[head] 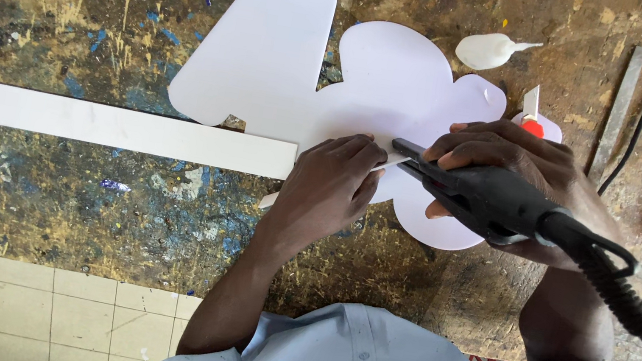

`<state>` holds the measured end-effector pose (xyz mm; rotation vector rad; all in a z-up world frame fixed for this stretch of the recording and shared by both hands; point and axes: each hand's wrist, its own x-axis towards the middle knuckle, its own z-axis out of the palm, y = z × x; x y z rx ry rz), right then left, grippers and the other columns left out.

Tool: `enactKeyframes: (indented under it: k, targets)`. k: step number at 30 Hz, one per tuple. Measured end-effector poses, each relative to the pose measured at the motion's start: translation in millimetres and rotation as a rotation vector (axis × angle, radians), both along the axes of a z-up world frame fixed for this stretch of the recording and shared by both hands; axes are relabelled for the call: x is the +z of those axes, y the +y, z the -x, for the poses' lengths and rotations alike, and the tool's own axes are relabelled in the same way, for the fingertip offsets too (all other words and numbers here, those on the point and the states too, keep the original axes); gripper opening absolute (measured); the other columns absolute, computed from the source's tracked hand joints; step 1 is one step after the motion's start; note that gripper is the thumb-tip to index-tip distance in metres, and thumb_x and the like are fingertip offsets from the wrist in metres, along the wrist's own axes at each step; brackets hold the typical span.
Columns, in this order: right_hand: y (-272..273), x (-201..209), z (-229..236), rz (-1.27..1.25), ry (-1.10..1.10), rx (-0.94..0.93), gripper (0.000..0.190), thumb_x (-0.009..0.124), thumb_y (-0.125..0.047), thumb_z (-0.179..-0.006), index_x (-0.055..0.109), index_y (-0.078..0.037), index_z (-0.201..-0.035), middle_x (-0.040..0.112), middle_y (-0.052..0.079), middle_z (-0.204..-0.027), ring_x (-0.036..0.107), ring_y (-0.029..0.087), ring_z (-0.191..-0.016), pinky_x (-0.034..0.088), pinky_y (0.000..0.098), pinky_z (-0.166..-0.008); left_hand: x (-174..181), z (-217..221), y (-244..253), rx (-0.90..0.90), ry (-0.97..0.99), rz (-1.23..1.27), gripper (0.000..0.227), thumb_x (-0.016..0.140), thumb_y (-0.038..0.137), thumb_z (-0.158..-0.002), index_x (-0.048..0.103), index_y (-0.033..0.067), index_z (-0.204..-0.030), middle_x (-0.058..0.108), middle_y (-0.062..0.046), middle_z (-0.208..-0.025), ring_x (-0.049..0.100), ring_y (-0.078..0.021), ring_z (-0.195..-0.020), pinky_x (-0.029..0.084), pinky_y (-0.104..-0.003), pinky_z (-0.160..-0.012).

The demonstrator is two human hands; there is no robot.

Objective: The person assembles white plastic letters by applying glue to the edges and attaching side pieces to create a 3D effect. They use a hot glue gun and a utility knife to apply adhesive and trim excess material while working on a cluttered workbench.

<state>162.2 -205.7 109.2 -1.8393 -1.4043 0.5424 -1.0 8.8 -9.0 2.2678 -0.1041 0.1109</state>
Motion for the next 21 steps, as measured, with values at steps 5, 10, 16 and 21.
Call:
enactKeyframes:
  k: [5,10,16,21]
  targets:
    - [-2.5,-7.5,3.7,0.013,-0.032,-0.039,0.054,0.092,-0.031,-0.098,0.059,-0.015,-0.137,0.080,0.006,-0.136,0.078,0.025,-0.121,0.058,0.0422,-0.106,-1.5,0.0,-0.5,-0.012,0.004,-0.011,0.008,0.067,0.006,-0.109,0.069,0.0009,-0.115,0.075,-0.015,-0.105,0.073,-0.0363,-0.094,0.060,-0.051,-0.085]
    - [-9.4,-17.0,-0.3,-0.005,0.053,0.030,0.051,0.067,-0.043,-0.105,0.059,-0.011,-0.144,0.076,0.011,-0.144,0.075,0.032,-0.131,0.057,0.0470,-0.116,1.3,-0.4,-0.3,-0.008,-0.011,-0.030,0.007,0.066,0.005,-0.108,0.070,0.0023,-0.114,0.074,-0.012,-0.101,0.071,-0.0350,-0.088,0.059,-0.050,-0.079]
    - [-0.8,-10.1,15.8,-0.038,-0.033,-0.120,0.058,0.103,-0.026,-0.090,0.069,-0.010,-0.135,0.080,0.004,-0.134,0.081,0.020,-0.117,0.060,0.0369,-0.108,4.0,1.7,-3.6,-0.005,0.058,-0.074,0.012,0.064,0.009,-0.109,0.072,0.0041,-0.117,0.078,-0.011,-0.106,0.074,-0.0371,-0.091,0.058,-0.054,-0.075]
    - [-16.2,-33.2,16.3,-0.155,-0.406,0.002,0.080,0.083,-0.031,-0.117,0.022,-0.019,-0.167,0.067,0.009,-0.154,0.066,0.028,-0.133,0.047,0.0431,-0.112,-0.4,2.0,-5.5,-0.012,0.053,-0.099,0.017,0.066,0.011,-0.106,0.075,0.0026,-0.118,0.082,-0.013,-0.107,0.074,-0.0396,-0.094,0.055,-0.056,-0.073]
